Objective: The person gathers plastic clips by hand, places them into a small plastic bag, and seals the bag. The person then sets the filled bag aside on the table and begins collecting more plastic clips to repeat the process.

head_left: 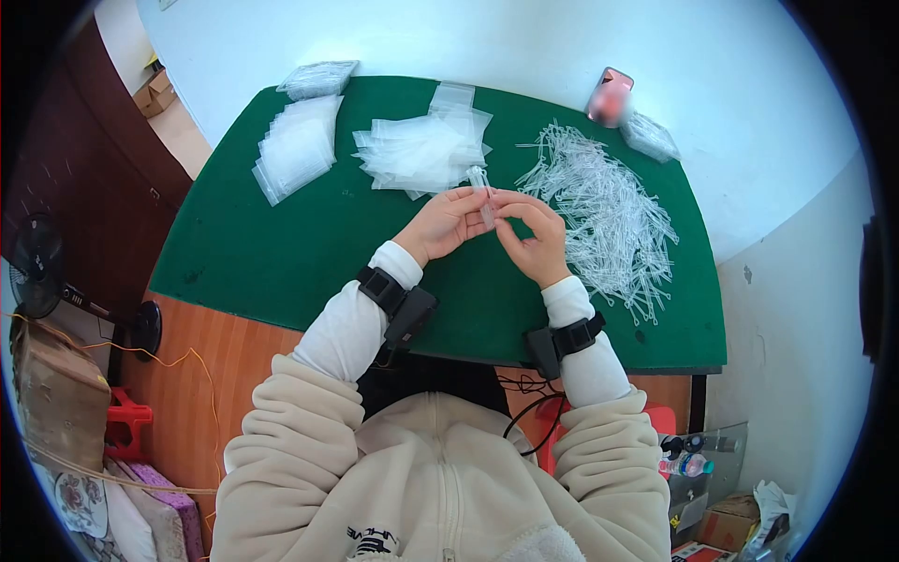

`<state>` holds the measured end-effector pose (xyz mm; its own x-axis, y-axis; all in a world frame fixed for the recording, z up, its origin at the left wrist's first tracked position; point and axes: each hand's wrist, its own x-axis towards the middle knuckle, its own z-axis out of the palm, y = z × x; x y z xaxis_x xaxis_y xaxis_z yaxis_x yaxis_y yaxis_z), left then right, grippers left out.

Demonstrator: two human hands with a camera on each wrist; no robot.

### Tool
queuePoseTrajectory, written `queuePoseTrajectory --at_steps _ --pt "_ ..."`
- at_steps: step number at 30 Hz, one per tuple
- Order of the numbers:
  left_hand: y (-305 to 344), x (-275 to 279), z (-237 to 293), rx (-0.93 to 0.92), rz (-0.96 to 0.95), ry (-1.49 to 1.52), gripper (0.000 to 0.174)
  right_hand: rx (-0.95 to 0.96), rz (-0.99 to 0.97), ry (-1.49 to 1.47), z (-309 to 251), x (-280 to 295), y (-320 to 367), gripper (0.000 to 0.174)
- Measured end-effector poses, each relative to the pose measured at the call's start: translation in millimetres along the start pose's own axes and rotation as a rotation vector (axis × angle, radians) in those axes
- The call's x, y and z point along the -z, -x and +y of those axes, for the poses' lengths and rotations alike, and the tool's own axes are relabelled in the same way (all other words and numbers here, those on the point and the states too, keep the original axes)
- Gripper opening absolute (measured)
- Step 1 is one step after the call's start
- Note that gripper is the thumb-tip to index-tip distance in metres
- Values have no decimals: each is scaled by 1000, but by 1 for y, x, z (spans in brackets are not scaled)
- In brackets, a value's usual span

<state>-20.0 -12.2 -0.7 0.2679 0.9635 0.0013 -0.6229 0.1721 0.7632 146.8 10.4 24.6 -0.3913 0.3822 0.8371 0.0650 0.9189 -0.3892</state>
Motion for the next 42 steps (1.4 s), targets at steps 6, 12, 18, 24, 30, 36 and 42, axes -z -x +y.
queuePoseTrajectory --at_steps 6,12,18,24,30,36,42 --pt "0 3 -1 -59 -34 33 26 74 -86 59 4 1 -1 17" --pt "0 3 0 -63 -32 29 25 48 -141 75 4 1 1 20" --pt "0 3 0 -56 -10 20 21 -7 -134 61 5 1 3 23" --pt "-1 1 -1 -47 114 -100 22 -172 -51 127 21 8 9 19" --pt "-3 -1 -6 -415 86 -628 20 -468 -145 635 55 51 23 9" --pt "-1 2 -10 -301 -49 -1069 16 -734 -469 737 54 64 23 11" --pt "-3 4 -12 -313 -13 -959 15 -645 -436 658 47 72 23 14"
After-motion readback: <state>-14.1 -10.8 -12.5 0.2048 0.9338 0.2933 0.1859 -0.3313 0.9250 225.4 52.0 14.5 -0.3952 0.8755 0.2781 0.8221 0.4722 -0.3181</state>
